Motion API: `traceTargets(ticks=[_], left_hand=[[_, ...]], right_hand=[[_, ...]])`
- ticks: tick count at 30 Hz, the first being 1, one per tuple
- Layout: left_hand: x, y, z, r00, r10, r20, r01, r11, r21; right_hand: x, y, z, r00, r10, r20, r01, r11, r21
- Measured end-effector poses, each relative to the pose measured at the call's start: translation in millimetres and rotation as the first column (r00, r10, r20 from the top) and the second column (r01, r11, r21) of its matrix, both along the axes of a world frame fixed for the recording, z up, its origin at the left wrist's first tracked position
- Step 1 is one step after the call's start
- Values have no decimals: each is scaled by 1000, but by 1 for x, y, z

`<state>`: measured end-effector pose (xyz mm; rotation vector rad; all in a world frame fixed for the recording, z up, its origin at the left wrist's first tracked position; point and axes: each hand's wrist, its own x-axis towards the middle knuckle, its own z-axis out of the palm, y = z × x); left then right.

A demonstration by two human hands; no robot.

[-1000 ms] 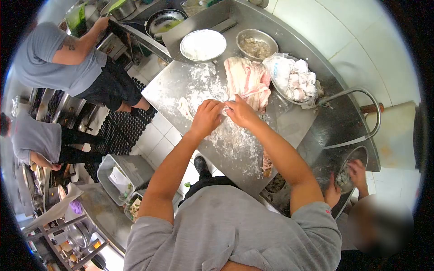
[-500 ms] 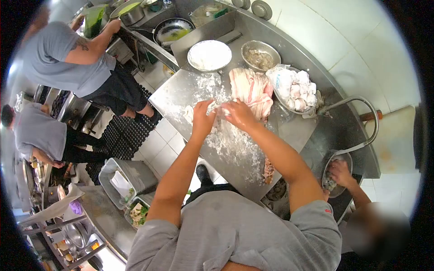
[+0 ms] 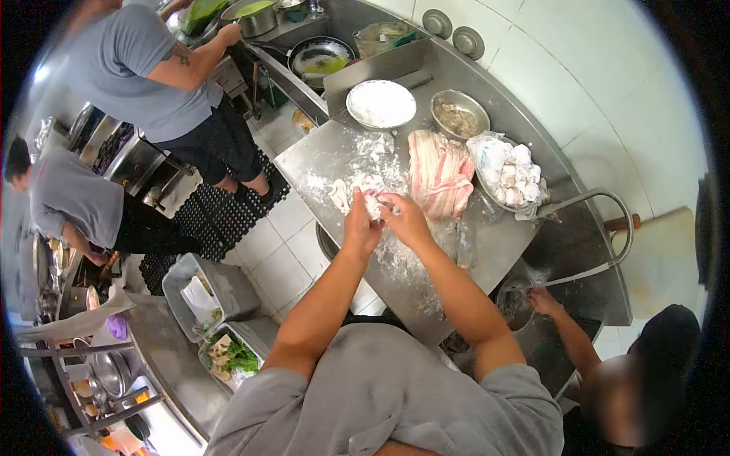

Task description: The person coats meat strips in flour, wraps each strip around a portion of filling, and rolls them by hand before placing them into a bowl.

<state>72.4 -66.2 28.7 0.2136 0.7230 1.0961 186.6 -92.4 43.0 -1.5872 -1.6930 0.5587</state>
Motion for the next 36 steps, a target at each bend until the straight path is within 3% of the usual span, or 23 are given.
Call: traceTargets(ticks=[4, 7, 12, 16, 18, 22, 23, 26, 28, 29, 31, 32, 34, 36], left_hand=[[-11, -1, -2, 1000, -3, 29, 4, 999, -38], [-14, -2, -3, 999, -39, 19, 40, 998, -38], [-15, -10, 9, 996, -67, -51, 66, 998, -19], [-23, -7, -18, 978, -87, -192, 76, 995, -61], [-27, -10, -14, 982, -73, -173, 70, 997, -20], [-32, -16, 11, 990, -90, -110, 72, 984, -160], [-29, -7, -21, 998, -38, -50, 27, 979, -204], [-33, -12, 6, 992, -104, -71, 88, 977, -193], [-33, -2, -13, 987, -142, 80, 149, 985, -85], [-32, 3, -17, 980, -154, 122, 165, 983, -84], [-32, 6, 3, 954, -162, 253, 177, 984, -35], [-33, 15, 1, 970, -216, 112, 216, 976, 9], [-32, 36, -1, 938, -298, -177, 316, 945, 89], [-27, 68, 17, 913, -214, -347, 278, 950, 145]], right_hand=[[-1, -18, 13, 992, -111, -67, 114, 993, 37], [-8, -31, 7, 998, -8, 70, -6, 979, 202], [-25, -40, -9, 963, 97, 252, -147, 971, 189], [-36, -44, 4, 925, 152, 348, -216, 964, 155], [-38, -46, -1, 890, 168, 425, -246, 960, 135], [-39, -44, -6, 932, 158, 327, -223, 960, 170], [-41, -41, -6, 934, 142, 329, -202, 967, 156], [-46, -40, -15, 940, 162, 300, -199, 975, 97], [-48, -37, -4, 948, 206, 243, -234, 968, 94], [-47, -37, 7, 972, 146, 184, -177, 971, 160], [-35, -32, -1, 983, 38, -179, -14, 991, 136], [-26, -34, -5, 936, -36, -351, 77, 992, 104], [-8, -42, 0, 923, -143, -356, 185, 979, 86], [13, -42, -12, 896, -160, -414, 201, 978, 57]])
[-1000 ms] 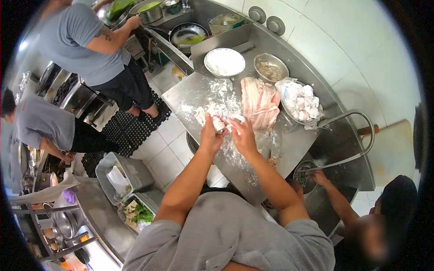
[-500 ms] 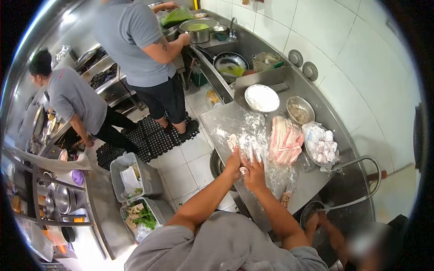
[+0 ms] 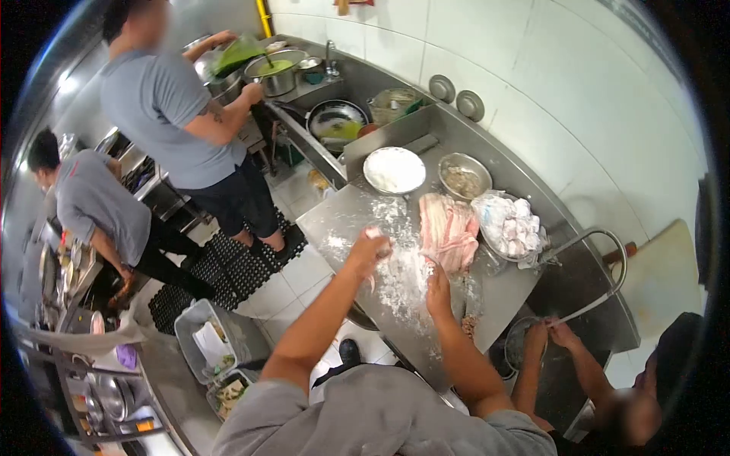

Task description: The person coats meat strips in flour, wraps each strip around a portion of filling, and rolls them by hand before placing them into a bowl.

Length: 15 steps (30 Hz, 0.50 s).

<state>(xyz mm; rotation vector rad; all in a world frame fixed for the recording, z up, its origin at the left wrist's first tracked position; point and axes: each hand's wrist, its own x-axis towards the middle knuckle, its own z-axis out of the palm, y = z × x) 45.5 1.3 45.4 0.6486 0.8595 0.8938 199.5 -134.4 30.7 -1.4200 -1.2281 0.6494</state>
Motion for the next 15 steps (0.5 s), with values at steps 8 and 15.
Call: traceTargets(ticks=[8, 15], left_hand=[[49, 176, 51, 537, 289, -793, 542, 602, 586], [15, 165, 62, 559, 456, -693, 485, 497, 719]], right_hand=[[10, -14, -8, 970, -58, -238, 12, 982, -189], [22, 5, 6, 988, -116, 99, 131, 977, -169]])
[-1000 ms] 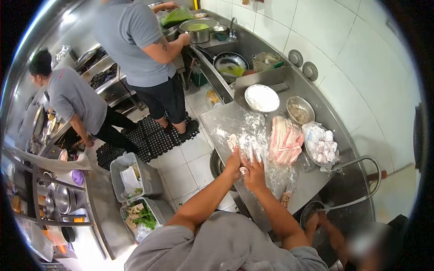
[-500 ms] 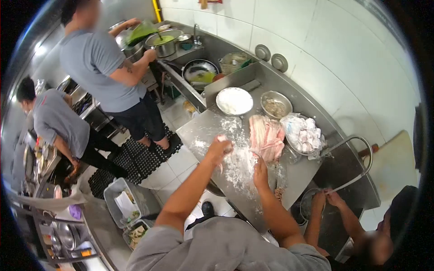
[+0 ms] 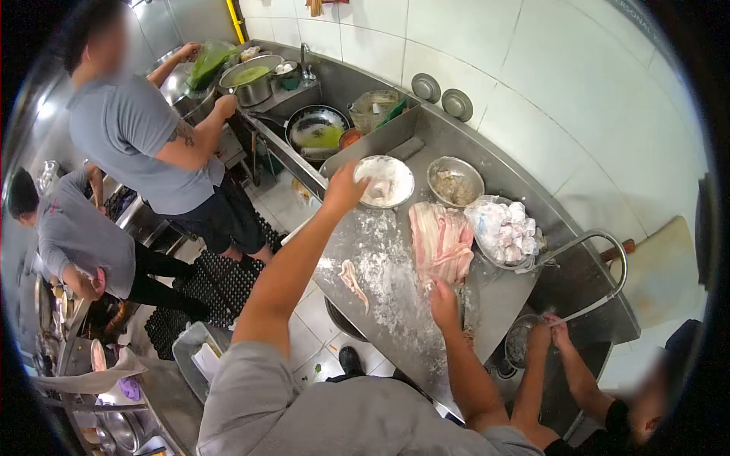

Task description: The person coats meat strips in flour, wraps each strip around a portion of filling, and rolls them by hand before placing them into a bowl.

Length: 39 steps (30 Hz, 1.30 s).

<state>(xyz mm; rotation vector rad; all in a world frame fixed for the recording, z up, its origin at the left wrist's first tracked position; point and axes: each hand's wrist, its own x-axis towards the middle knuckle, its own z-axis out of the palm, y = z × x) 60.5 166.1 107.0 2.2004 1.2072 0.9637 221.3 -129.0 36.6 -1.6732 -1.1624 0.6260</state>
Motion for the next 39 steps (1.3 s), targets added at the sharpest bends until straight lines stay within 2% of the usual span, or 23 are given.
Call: traceTargets(ticks=[1, 3, 5, 7, 9, 13, 14, 17, 18, 21, 24, 27, 28, 31, 34, 36, 39], left_hand=[[-16, -10, -7, 997, -31, 64, 26, 997, 73], [-51, -41, -37, 999, 4, 48, -15, 974, 226], [-75, -66, -90, 997, 66, 44, -75, 964, 257], [-83, -94, -111, 979, 184, -85, -159, 959, 236], [-86, -113, -115, 973, 145, -181, -127, 986, 107], [-82, -120, -98, 962, 112, -248, -79, 987, 139], [-81, -117, -98, 960, 104, -259, -72, 989, 131], [-83, -115, -103, 963, 108, -248, -77, 988, 130], [-83, -115, -103, 966, 114, -234, -84, 987, 134], [-83, -116, -103, 970, 120, -211, -91, 985, 144], [-84, -115, -99, 977, 101, -189, -76, 988, 137], [-83, -116, -99, 976, 109, -188, -79, 984, 161], [-83, -117, -99, 975, 108, -195, -78, 985, 157], [-83, -116, -100, 972, 106, -209, -73, 985, 159], [-84, -116, -103, 970, 106, -217, -71, 984, 163], [-84, -115, -102, 968, 101, -231, -66, 986, 153], [-86, -117, -99, 972, 96, -214, -65, 987, 149]], right_hand=[[4, 14, 6, 995, 38, 91, -43, 997, 57], [8, 61, 17, 981, -2, 193, -4, 1000, 31], [9, 116, 46, 960, 71, 270, -92, 993, 68], [12, 184, 49, 897, 73, 437, -157, 975, 159], [16, 246, 37, 835, 100, 541, -182, 978, 99], [5, 317, 28, 688, 181, 702, -172, 981, -85], [3, 328, 26, 671, 246, 700, -147, 969, -199], [-1, 342, 17, 504, 450, 737, -165, 888, -429], [-1, 343, 14, 486, 432, 760, -171, 900, -402], [17, 345, 14, 544, 561, 625, -349, 828, -439], [32, 341, 24, 628, 521, 578, -383, 853, -354], [34, 324, 18, 539, 541, 646, -312, 840, -443], [25, 316, 14, 589, 513, 624, -221, 846, -486], [2, 303, 11, 513, 531, 674, -136, 826, -547], [3, 306, 12, 661, 469, 585, -275, 878, -393], [12, 311, 6, 767, 446, 461, -361, 894, -265], [33, 323, -7, 497, 488, 718, -202, 869, -451]])
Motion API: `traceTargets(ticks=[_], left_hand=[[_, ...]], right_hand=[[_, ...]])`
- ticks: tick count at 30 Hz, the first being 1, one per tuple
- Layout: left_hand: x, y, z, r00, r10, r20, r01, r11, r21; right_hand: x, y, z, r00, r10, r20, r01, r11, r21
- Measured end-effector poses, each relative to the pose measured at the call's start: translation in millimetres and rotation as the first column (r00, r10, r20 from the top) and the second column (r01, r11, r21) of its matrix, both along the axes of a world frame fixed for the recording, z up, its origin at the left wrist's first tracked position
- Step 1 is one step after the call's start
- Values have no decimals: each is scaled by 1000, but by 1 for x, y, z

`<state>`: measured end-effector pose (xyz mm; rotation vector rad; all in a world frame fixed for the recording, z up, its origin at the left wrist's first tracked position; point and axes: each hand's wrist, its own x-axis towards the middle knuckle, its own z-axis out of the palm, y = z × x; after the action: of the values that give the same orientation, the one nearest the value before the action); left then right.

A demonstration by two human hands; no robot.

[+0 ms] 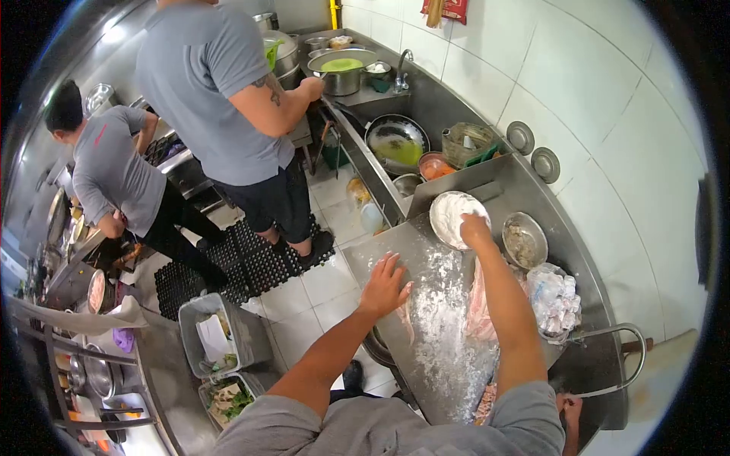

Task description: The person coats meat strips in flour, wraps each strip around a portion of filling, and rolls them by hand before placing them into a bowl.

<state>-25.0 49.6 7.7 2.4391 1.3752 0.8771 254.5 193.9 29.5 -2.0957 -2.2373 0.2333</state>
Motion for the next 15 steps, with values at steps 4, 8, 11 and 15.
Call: traceTargets(ticks=[4, 8, 11, 15], left_hand=[[-1, 2, -1, 1000, 1, 27, -1, 1000, 18], [4, 4, -14, 990, -28, 138, 22, 999, 46], [-1, 5, -18, 981, -45, 187, 58, 996, -65], [1, 1, -25, 991, 50, 121, -50, 999, 2]], right_hand=[[-27, -26, 20, 995, 28, 96, -29, 1000, 12], [-8, -6, -8, 991, 68, -113, -63, 997, 47], [8, -2, 8, 944, 20, -329, -34, 999, -35], [29, 24, -19, 986, 166, -32, -167, 986, -13]])
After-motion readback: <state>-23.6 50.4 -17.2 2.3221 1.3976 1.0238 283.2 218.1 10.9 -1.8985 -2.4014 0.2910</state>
